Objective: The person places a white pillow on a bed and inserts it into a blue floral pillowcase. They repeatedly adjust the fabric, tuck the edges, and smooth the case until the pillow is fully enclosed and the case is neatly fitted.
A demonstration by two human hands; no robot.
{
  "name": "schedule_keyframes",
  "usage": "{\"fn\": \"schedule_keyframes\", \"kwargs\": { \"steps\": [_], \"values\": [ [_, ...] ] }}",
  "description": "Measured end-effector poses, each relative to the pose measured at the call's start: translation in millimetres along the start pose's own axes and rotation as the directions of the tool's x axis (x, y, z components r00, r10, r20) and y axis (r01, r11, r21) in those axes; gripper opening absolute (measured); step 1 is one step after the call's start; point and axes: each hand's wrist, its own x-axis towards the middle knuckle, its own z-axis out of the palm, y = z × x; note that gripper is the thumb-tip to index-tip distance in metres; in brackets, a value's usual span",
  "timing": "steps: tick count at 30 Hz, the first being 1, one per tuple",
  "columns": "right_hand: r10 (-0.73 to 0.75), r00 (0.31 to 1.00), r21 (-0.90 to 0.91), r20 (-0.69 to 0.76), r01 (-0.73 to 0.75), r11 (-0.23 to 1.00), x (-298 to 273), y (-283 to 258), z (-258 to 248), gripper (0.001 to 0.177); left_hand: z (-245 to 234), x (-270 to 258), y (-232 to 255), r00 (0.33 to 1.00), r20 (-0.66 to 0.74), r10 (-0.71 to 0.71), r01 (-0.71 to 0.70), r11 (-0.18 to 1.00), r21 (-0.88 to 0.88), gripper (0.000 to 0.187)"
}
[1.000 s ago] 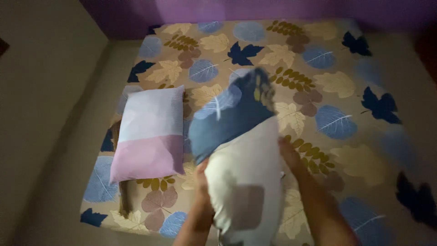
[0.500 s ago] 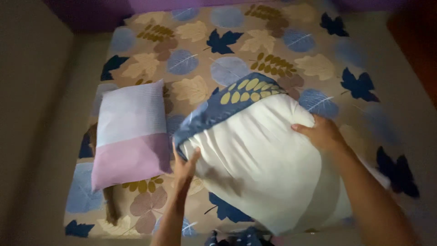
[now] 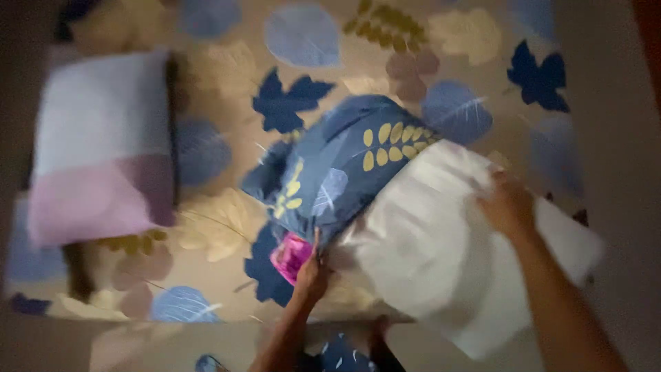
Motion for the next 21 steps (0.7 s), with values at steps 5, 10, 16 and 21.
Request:
{"fn": "schedule_keyframes", "kwargs": {
  "steps": [5, 10, 16, 21],
  "values": [
    [-0.028, 0.782, 0.381, 0.622, -0.272, 0.884, -88.1, -67.4, 74.6, 0.078, 166.0, 4.8, -119.3, 0.851, -0.189, 0.489, -0.137, 0.555, 0.820, 0.026],
    [-0.228, 0.895, 0.602, 0.384, -0.056, 0.796, -117.7, -145.0, 100.1, 0.057, 119.1, 7.5, -53.2, 0.872, -0.390, -0.296, 0.405, 0.884, 0.234, 0.052],
    [-0.388, 0.922, 0.668, 0.014, 0.280, 0.690, -124.9, -245.7, 112.7, 0.062, 107.8, 4.1, -73.6, 0.780, -0.349, -0.519, 0.259, 0.777, -0.574, 0.026],
    [-0.212, 0.973, 0.852, 0.091, 0.034, 0.523, -82.2, -224.5, 99.9, 0.020, 94.4, 14.4, -63.9, 0.785, -0.188, -0.590, 0.412, 0.724, -0.554, 0.029]
  ]
}}
